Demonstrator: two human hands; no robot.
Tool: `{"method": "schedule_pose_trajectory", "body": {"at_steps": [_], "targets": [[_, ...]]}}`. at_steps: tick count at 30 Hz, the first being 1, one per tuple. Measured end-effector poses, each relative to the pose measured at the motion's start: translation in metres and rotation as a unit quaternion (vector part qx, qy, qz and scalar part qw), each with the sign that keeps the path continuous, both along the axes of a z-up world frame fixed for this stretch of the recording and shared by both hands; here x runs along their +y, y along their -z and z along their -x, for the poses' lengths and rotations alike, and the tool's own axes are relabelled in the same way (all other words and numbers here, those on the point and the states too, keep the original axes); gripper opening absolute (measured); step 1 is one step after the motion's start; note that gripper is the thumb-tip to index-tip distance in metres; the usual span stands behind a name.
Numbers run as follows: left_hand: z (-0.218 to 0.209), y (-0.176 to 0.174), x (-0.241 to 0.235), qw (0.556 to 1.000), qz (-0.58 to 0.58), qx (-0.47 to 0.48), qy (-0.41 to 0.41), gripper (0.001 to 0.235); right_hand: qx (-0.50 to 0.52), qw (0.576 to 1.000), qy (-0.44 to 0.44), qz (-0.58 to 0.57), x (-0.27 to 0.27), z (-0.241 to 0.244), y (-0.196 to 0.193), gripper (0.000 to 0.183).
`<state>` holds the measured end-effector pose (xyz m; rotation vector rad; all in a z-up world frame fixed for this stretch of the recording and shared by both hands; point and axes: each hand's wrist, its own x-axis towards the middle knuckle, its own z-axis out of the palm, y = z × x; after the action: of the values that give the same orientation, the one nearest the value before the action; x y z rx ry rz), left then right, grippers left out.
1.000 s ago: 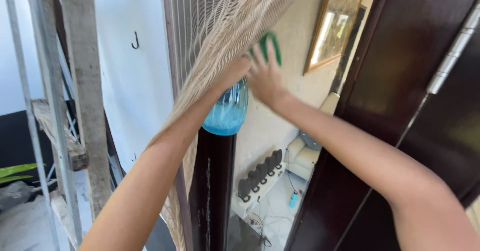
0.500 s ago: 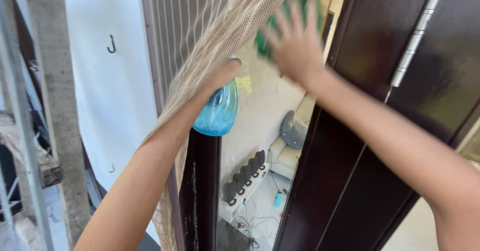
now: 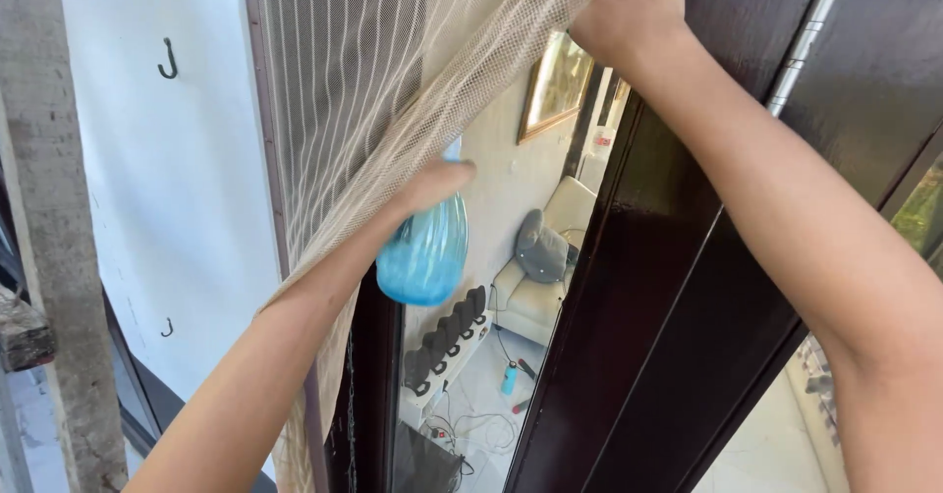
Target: The person cleans a dark brown door frame using a spray bottle and a green cloth. They spray the frame and wipe it down, focusing on the lower sections while sitting on a small stool and later moving to the upper sections while standing.
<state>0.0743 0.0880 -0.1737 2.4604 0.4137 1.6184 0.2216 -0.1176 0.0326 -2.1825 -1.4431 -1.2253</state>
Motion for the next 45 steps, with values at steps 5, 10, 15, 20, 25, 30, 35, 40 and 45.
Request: {"method": "schedule_pose_trajectory", "body": {"at_steps": [5, 10, 15, 20, 25, 30, 35, 40, 45], "targets": [[0.042, 0.033, -0.048, 0.878, 0.212, 0.128, 0.409, 0.054, -0.502, 0.849, 0.139, -0.083, -0.027, 0.066, 0.085, 0.034], [0.056, 0.038, -0.066, 0.911, 0.162, 0.199, 0.323, 0.044, -0.426, 0.885, 0.176, 0.063, -0.023, 0.040, 0.075, 0.031], [0.025, 0.063, -0.015, 0.922, 0.180, 0.158, 0.304, 0.032, -0.123, 0.992, 0.011, 0.040, 0.016, -0.046, 0.041, 0.027], [0.039, 0.063, 0.010, 0.986, 0.059, 0.052, 0.146, 0.025, -0.367, 0.927, 0.045, 0.057, 0.003, 0.057, 0.199, 0.068], [0.058, 0.063, 0.008, 0.991, 0.072, -0.002, 0.110, 0.033, -0.394, 0.886, 0.052, 0.240, -0.024, 0.069, 0.290, 0.076], [0.071, 0.054, 0.000, 0.993, 0.087, 0.002, 0.083, 0.040, -0.360, 0.930, 0.041, 0.060, -0.014, 0.059, 0.172, 0.072], [0.077, 0.053, -0.004, 0.987, 0.123, -0.011, 0.105, 0.053, -0.045, 0.999, -0.026, 0.001, -0.032, 0.066, 0.131, 0.054], [0.081, 0.046, -0.016, 0.966, 0.200, 0.010, 0.162, 0.052, -0.391, 0.910, 0.134, 0.041, -0.040, 0.056, 0.231, 0.070], [0.076, 0.050, -0.008, 0.967, 0.194, 0.013, 0.167, 0.051, -0.392, 0.907, 0.102, 0.111, -0.042, 0.051, 0.253, 0.072]]}}
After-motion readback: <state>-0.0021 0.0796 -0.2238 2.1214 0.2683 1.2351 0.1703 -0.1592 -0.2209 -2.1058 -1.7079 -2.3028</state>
